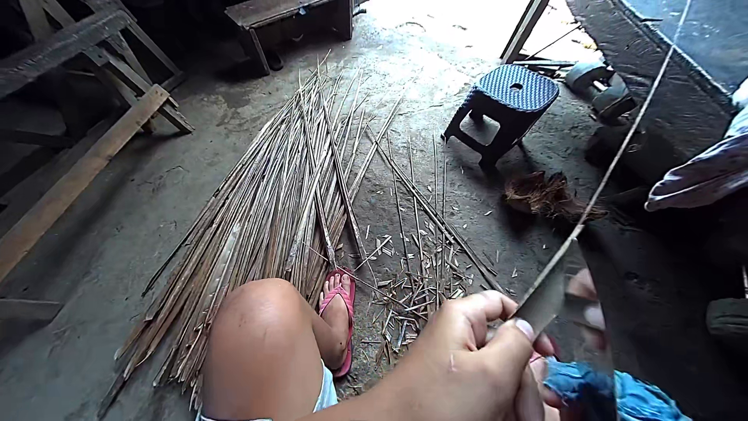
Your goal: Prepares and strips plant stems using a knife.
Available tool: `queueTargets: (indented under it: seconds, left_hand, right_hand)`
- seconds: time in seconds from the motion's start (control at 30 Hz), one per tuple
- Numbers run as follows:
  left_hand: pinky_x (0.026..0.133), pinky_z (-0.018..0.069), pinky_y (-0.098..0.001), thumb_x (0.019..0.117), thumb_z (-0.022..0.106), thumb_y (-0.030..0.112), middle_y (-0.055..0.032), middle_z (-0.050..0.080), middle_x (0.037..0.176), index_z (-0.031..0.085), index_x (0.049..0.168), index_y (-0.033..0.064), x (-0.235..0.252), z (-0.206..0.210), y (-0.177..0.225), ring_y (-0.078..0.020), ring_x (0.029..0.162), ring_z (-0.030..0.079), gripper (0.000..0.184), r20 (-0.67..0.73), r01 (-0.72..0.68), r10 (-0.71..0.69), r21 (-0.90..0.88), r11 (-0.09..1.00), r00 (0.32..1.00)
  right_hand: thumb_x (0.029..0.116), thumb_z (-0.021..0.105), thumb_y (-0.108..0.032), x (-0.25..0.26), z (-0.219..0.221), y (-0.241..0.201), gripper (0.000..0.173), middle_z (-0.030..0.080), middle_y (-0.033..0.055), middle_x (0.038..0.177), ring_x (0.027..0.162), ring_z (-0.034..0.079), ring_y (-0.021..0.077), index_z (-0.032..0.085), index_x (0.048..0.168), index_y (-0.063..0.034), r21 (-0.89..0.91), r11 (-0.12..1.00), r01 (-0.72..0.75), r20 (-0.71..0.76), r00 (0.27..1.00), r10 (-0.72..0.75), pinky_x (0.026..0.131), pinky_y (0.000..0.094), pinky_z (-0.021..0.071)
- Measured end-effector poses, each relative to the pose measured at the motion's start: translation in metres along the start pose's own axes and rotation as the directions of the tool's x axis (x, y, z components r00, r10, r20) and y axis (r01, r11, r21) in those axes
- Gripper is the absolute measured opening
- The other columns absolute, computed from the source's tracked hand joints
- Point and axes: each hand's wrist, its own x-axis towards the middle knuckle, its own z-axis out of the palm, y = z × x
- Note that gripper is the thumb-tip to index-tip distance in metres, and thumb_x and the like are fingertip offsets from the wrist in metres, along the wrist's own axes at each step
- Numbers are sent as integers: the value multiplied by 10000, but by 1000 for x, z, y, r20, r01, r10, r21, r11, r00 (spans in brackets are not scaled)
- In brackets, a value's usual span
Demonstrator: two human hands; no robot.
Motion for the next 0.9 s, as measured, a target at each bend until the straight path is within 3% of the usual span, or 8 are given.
queueTargets:
  seconds: [0.2,0.3,0.37,0.5,0.63,0.67,0.73,0.9]
  left_hand:
    - [440,332,-89,1084,372,50,120,449,557,504,918,96,-2,1,-1,84,444,377,217,55,-31,37,-103,994,998]
    - [461,316,-105,1061,416,39,117,440,588,525,965,63,-6,5,2,78,475,365,147,42,-59,60,-21,998,997]
    - [489,356,-122,1054,439,50,97,462,613,544,990,29,-7,7,0,60,500,406,125,30,-93,92,44,995,995]
    - [503,361,-129,1039,438,53,84,474,640,547,979,19,-4,10,-5,53,524,418,129,34,-164,162,61,985,986]
    - [521,360,-107,1042,435,26,99,462,663,554,985,10,-5,10,3,76,540,412,134,53,-123,122,26,992,991]
    - [505,351,-100,1041,421,23,111,457,648,540,977,33,-5,9,2,82,525,405,135,57,-104,104,-8,995,993]
    - [485,332,-95,1049,394,10,121,447,631,520,961,63,-5,8,3,84,509,388,163,66,-64,69,-73,995,995]
    - [461,310,-84,1053,391,-7,139,457,596,552,932,87,-10,5,7,100,487,366,222,84,-45,56,-134,990,995]
  right_hand:
    - [1031,570,-478,7,11,17,204,647,-191,849,753,584,-90,671,1046,-301,-92,979,180,-55,981,-185,697,135,488]
    - [1038,565,-447,10,11,6,175,680,-257,965,862,604,-148,690,1128,-364,-133,954,270,-68,958,-280,773,84,491]
    - [1060,546,-383,21,13,-13,167,661,-254,1017,977,576,-185,657,1137,-283,-183,927,329,-3,942,-335,885,54,451]
    - [1064,530,-408,20,14,-6,216,680,-273,1069,984,595,-168,681,1202,-338,-161,919,359,-19,930,-367,870,66,477]
    - [1050,559,-193,44,28,-39,166,664,-144,863,925,594,-172,636,960,-76,-274,856,438,-24,887,-462,859,31,453]
    - [1055,554,-206,40,24,-30,145,665,-155,899,942,592,-169,642,1006,-101,-281,850,446,-36,880,-473,866,41,453]
    - [1069,537,-346,22,12,1,187,671,-264,1065,1002,586,-180,662,1194,-286,-260,875,408,-51,899,-434,884,57,473]
    - [1051,557,-408,11,1,28,179,689,-284,1087,1012,612,-157,690,1161,-359,-257,897,360,-106,912,-396,901,83,491]
